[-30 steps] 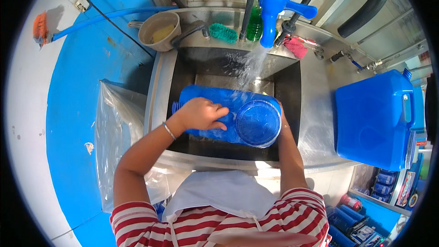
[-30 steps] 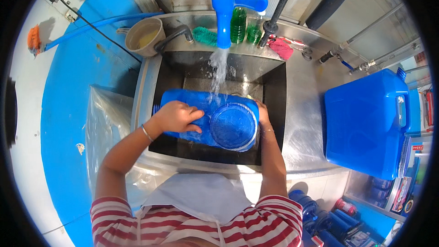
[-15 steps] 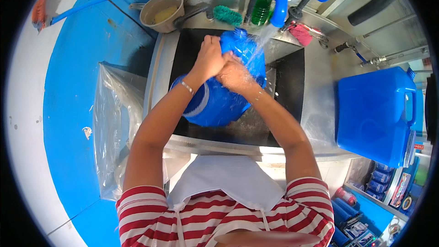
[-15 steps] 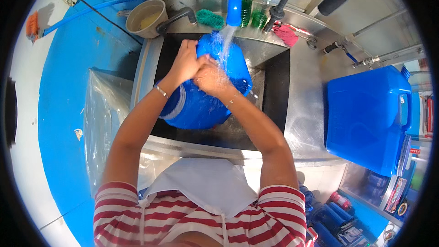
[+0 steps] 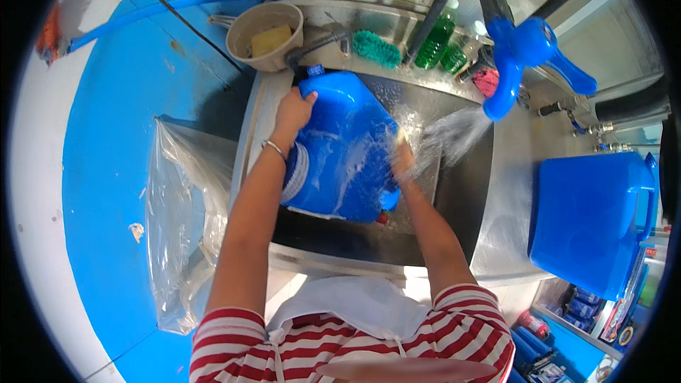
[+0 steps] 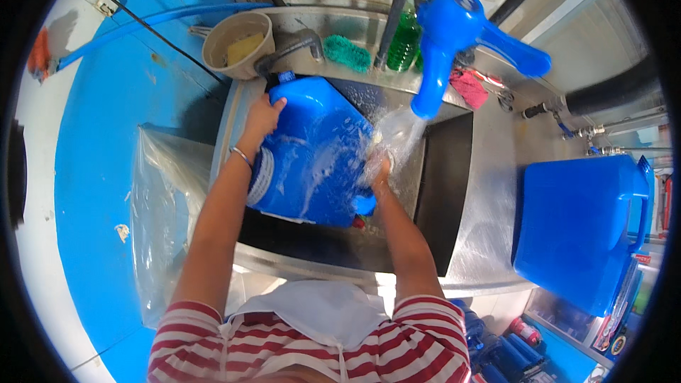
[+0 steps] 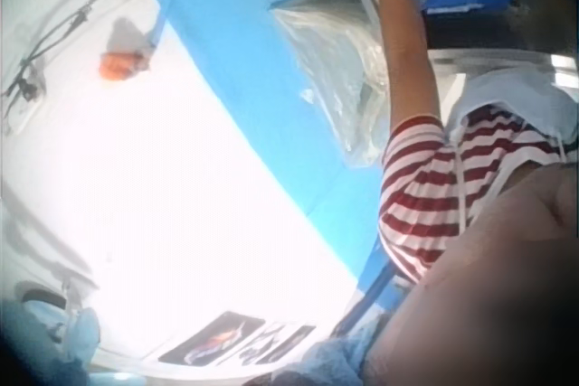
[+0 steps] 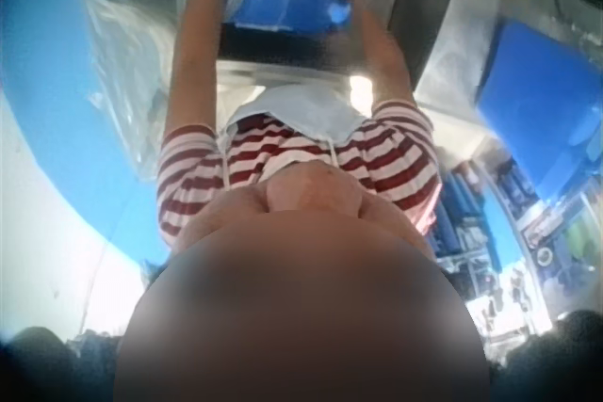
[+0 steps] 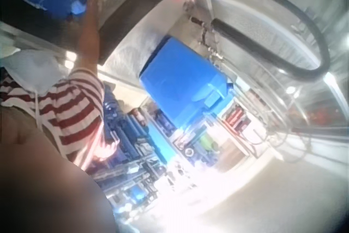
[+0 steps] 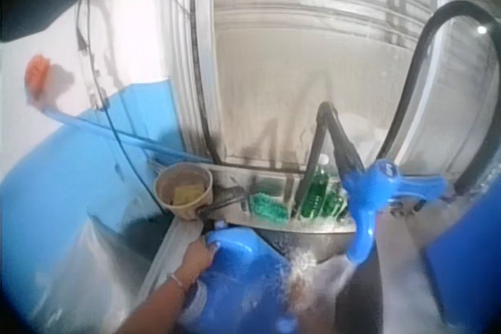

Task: The person retrieves two blue plastic jerrycans from a shelf and moves to a sink. They scrub the exterior of one jerrycan with a sponge, rinse it, then use a toothbrush to clean the cap and neck area. They repeat similar cleaning steps on the second jerrycan, rinsing both under running water.

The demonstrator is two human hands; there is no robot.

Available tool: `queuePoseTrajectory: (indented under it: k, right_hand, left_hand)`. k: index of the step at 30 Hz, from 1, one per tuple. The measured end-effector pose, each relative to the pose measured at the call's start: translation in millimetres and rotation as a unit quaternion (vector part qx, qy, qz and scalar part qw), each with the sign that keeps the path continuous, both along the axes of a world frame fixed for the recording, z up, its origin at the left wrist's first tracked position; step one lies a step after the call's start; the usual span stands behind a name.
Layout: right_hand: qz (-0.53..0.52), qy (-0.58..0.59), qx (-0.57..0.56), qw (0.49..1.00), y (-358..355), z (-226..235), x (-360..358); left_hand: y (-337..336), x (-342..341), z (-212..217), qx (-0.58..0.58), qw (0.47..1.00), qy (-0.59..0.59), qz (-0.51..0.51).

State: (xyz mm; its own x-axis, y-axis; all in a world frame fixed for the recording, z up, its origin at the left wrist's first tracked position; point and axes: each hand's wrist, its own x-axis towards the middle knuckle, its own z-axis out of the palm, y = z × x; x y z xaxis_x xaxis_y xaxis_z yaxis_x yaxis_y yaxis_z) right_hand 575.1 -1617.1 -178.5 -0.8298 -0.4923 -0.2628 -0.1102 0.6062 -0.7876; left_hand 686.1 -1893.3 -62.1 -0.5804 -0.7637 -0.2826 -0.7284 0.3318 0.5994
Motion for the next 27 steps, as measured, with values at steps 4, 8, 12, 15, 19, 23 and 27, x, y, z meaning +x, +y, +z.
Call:
queuePoseTrajectory:
  k: [4, 8, 12, 15, 19, 23, 27]
  right_hand:
    - [0.019, -0.005, -0.057, 0.998, 55, 32, 122]
    - [0.146, 0.116, -0.133, 0.973, 13, 96, 166]
    - [0.054, 0.187, -0.174, 0.965, -85, 69, 22]
    - [0.038, -0.172, -0.165, 0.97, -59, 5, -64]
    - [0.093, 0.021, -0.211, 0.973, -27, -41, -68]
    - [0.051, 0.226, -0.278, 0.932, -85, 34, -17]
    - [0.175, 0.472, -0.164, 0.848, -116, 155, 9]
  left_hand:
    - [3, 1, 6, 0.004, 1.0, -0.009, 0.006]
    - [7, 0, 10, -0.014, 1.0, -0.015, 0.001]
    - [2, 2, -4, -0.047, 0.999, 0.024, -0.008]
    - [-3, 3, -16, -0.026, 0.998, 0.053, -0.003]
    - [-2, 3, -9, 0.029, 0.999, 0.026, 0.007]
    - [18, 0, 25, -0.075, 0.997, 0.002, -0.031]
    - [61, -7, 53, -0.13, 0.983, 0.089, -0.098]
